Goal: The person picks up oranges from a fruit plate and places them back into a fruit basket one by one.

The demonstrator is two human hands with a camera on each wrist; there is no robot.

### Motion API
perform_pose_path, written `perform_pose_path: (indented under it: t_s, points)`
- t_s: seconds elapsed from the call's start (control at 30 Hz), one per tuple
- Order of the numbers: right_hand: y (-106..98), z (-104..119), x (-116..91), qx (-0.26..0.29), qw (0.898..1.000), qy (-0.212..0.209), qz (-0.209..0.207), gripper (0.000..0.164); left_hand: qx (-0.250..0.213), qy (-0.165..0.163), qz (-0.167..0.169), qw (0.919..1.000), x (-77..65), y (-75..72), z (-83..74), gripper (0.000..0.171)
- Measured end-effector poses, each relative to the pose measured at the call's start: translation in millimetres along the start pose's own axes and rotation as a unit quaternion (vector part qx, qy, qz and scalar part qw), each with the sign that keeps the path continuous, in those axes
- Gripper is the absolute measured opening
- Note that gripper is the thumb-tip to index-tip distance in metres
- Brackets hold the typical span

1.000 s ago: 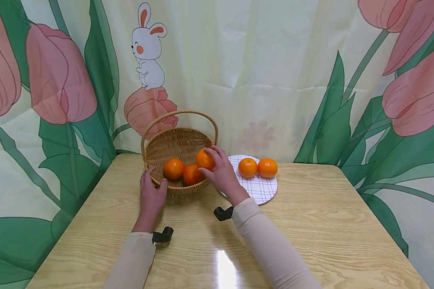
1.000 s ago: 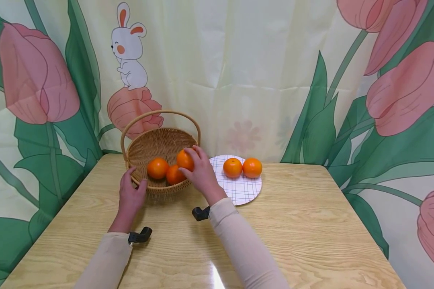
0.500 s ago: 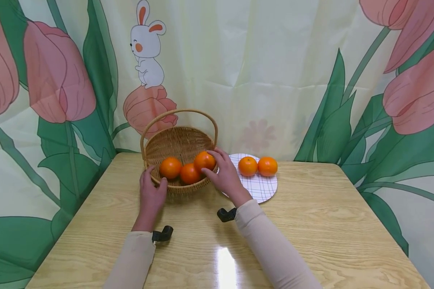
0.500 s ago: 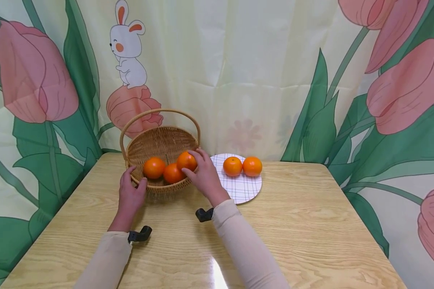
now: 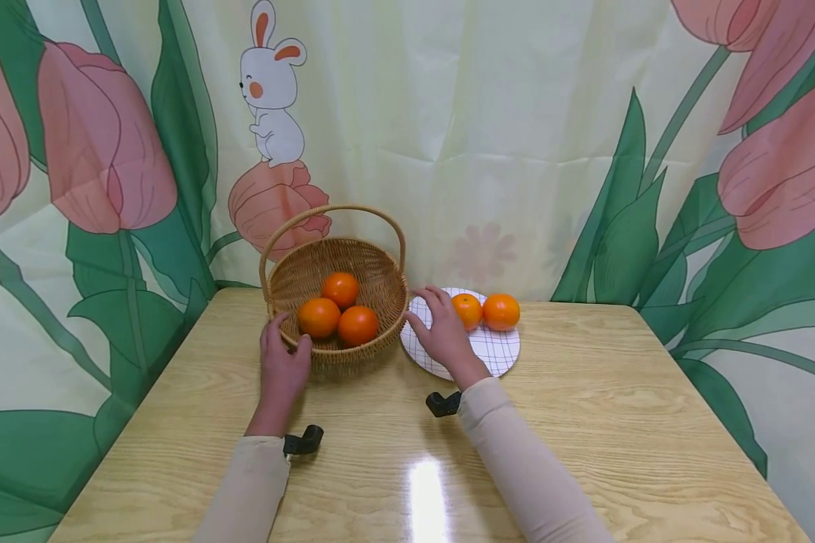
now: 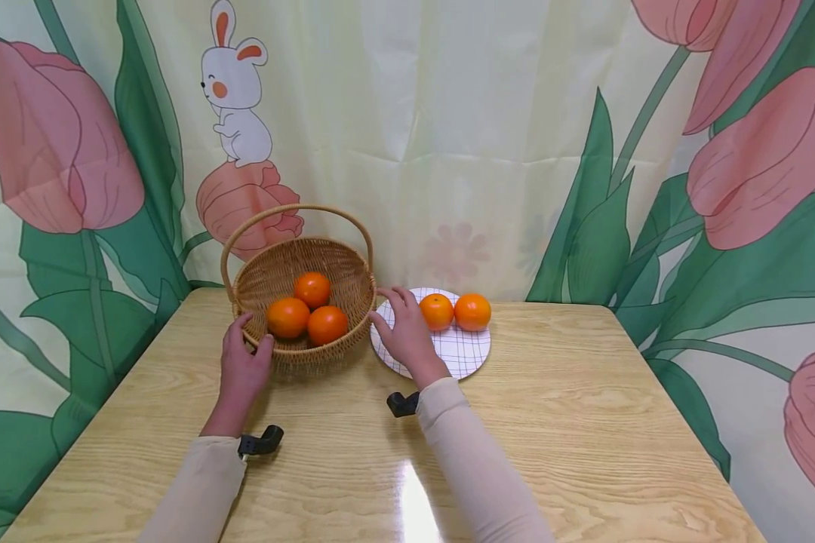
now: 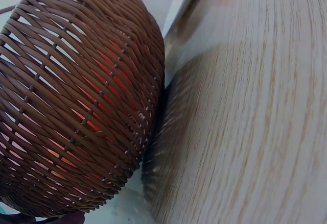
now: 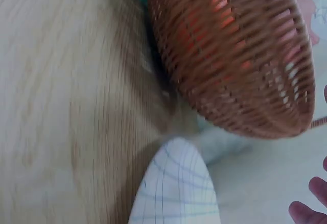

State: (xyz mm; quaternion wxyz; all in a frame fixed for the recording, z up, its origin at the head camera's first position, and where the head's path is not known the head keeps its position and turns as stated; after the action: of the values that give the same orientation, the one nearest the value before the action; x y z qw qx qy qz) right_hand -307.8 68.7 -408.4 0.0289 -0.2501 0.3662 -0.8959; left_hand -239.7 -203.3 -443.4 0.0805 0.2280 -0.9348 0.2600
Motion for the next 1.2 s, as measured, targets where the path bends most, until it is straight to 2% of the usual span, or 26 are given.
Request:
perform_pose_path:
  t_s: [0.33, 0.83, 1.2]
  points:
    - [-12, -22, 8, -0.033, 0.999, 0.023, 0.007, 0.052, -0.001, 0.003, 0.002, 1.0000, 1.7, 0.0, 1.9, 0.056]
    - [-23, -46, 25, -0.102, 0.989, 0.085, 0.057, 0.060, -0.001, 0.006, -0.003, 1.0000, 4.6, -4.1, 0.1, 0.056]
    - [-27, -57, 25, -0.119, 0.983, 0.112, 0.088, 0.061, -0.004, -0.009, 0.024, 0.9997, 5.6, -2.4, 1.3, 0.065]
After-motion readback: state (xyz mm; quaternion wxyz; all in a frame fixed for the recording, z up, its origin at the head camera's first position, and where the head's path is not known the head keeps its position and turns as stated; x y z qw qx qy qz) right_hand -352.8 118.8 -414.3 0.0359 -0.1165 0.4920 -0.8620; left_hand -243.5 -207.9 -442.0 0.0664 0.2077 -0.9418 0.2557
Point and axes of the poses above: each hand's wrist, its own x-axis towards the middle knuckle, its own y-axis out of the palm, z = x × y, the point moved 1 cm from there along x, towards the middle knuckle, and after that the axes turned 4 degrees about x, right-handed, at the moved point
